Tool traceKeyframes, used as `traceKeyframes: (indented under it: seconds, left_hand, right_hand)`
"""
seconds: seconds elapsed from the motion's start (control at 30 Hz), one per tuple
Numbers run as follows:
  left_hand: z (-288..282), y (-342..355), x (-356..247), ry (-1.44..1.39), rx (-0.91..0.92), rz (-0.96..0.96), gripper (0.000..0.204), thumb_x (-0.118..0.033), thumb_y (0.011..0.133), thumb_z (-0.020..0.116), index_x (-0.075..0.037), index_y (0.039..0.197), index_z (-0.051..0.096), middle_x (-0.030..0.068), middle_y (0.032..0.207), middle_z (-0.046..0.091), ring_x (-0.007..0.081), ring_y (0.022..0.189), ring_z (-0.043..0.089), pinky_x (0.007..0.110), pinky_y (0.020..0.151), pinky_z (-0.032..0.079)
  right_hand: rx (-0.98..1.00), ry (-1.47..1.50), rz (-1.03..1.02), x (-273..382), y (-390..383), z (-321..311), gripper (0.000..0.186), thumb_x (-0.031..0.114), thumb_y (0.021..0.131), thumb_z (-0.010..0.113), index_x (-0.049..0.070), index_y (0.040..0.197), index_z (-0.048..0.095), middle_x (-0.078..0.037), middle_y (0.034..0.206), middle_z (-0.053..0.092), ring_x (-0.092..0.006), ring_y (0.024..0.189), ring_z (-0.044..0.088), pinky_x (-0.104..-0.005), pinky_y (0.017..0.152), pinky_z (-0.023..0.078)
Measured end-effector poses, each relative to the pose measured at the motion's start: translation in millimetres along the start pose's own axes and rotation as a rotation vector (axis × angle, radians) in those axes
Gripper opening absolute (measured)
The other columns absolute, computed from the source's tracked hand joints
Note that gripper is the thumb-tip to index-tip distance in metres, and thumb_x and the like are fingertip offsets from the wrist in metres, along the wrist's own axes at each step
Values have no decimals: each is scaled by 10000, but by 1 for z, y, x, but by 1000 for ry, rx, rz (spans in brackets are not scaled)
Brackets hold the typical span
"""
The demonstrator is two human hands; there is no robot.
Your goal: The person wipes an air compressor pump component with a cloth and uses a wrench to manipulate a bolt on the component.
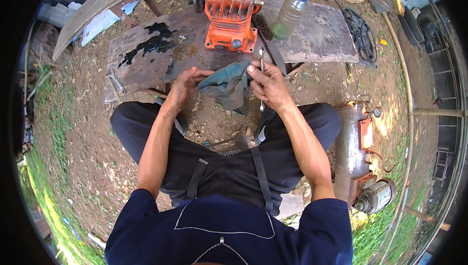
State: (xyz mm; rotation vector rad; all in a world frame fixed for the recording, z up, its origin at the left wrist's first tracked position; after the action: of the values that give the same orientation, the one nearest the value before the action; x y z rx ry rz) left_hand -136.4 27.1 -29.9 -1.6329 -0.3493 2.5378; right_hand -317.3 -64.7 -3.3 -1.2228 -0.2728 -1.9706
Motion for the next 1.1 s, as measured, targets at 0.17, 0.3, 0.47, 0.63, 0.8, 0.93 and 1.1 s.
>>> traceKeyframes:
  seconds: [0.17, 0.3, 0.47, 0.63, 0.8, 0.93, 1.1]
  left_hand:
    - [-3, 13, 33, 530, 47, 16, 458, -252, 882, 605, 19, 1246, 540, 153, 1157, 624, 237, 1069, 587, 386, 951, 450]
    - [34, 7, 50, 990, 153, 176, 498, -233, 813, 705, -22, 1235, 545, 198, 1202, 597, 330, 1122, 564, 396, 963, 443]
    - [35, 13, 58, 939, 72, 82, 363, -301, 873, 668, -17, 1093, 617, 194, 991, 662, 312, 941, 638, 390, 845, 480]
    - [21, 7, 49, 876, 55, 69, 311, -300, 929, 615, -7, 1032, 629, 128, 832, 641, 191, 743, 569, 351, 706, 465]
    - [14, -5, 31, 698, -52, 129, 301, -298, 964, 573, -5, 981, 639, 28, 716, 589, 93, 641, 484, 290, 592, 426]
    - [2, -10, 23, 721, -170, 181, 390, -334, 987, 532, 19, 835, 601, -14, 601, 465, 69, 572, 384, 292, 508, 351]
    - [-15, -7, 34, 804, -238, -2, 650, -543, 979, 393, 13, 680, 548, 68, 549, 460, 165, 522, 434, 382, 519, 380]
  right_hand:
    - [82, 212, -18, 11, -6, -4, 107, 168, 964, 556, 101, 1044, 578, 51, 620, 426, -40, 373, 240, -196, 326, 201]
    - [302, 341, -75, 23, -11, -1, 96, 196, 985, 502, 103, 976, 524, 11, 695, 484, -41, 359, 216, -198, 320, 187]
    - [315, 472, -138, 39, -17, -14, 89, 166, 975, 493, 92, 1019, 513, -10, 728, 508, -50, 362, 227, -198, 323, 192]
    - [213, 496, -261, 66, -25, -35, 183, 201, 971, 498, 62, 1090, 506, -35, 809, 536, -51, 375, 230, -206, 321, 203]
    - [150, 431, -382, 91, -33, -68, 246, 223, 980, 473, 42, 1145, 495, -80, 948, 589, -52, 369, 246, -207, 317, 231]
    - [-9, 394, -341, 84, -35, -78, 232, 231, 986, 464, 48, 1105, 542, -54, 904, 599, -57, 366, 254, -206, 318, 235]
    - [-176, 332, -292, 75, -35, -84, 128, 234, 995, 475, 171, 926, 561, 45, 664, 496, -58, 355, 245, -207, 315, 216]
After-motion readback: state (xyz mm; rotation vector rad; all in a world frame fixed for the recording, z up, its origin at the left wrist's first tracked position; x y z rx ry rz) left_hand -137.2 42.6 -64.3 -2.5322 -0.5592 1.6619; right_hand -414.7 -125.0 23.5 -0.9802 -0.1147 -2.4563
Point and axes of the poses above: each hand's wrist, its own y-axis towards the middle knuckle, its own z-axis out of the palm, x = y × z, the point moved 8 cm from there along y, towards the middle knuckle
